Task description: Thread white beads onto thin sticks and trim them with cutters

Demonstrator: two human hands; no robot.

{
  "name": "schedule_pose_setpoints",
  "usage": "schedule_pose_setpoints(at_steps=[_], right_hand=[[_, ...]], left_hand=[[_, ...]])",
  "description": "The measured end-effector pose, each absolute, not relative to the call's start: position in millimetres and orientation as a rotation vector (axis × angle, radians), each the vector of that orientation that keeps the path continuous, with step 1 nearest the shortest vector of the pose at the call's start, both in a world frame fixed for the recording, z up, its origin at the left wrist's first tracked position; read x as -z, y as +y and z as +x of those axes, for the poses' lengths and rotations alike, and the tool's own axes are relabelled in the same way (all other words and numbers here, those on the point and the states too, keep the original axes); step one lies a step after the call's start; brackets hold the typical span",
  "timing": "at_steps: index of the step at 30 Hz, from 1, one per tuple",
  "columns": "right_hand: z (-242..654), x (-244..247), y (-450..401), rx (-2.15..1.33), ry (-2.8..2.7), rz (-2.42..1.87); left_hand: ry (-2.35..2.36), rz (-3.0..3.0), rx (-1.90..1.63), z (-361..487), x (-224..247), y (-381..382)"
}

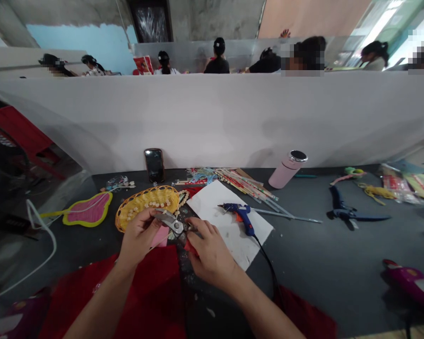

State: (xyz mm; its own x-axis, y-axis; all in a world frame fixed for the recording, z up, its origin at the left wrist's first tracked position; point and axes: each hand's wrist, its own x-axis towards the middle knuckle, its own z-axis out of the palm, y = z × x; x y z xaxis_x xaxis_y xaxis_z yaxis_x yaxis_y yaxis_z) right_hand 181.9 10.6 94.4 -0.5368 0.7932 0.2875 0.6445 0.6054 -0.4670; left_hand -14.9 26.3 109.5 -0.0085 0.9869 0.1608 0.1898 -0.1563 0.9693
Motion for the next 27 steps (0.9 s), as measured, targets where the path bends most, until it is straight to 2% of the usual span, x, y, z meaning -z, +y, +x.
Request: schedule_pose_setpoints(at_steps=[6,16,27], right_hand=[[182.3,-97.3,13.2,-0.323,-2.414,-1.216],[189.0,-84.6,16.1,-0.415,-2.264,-1.172],[176.7,-84.1,10.8,-0.426,-2.317,-1.310]], left_hand=[[1.353,1.450,-1.246,-13.2,-110.1,26.1],[1.328,1.427,-1.244,-11.6,-109.0,22.3],[1.406,1.462,-1.209,-9.7,-104.6,23.0]])
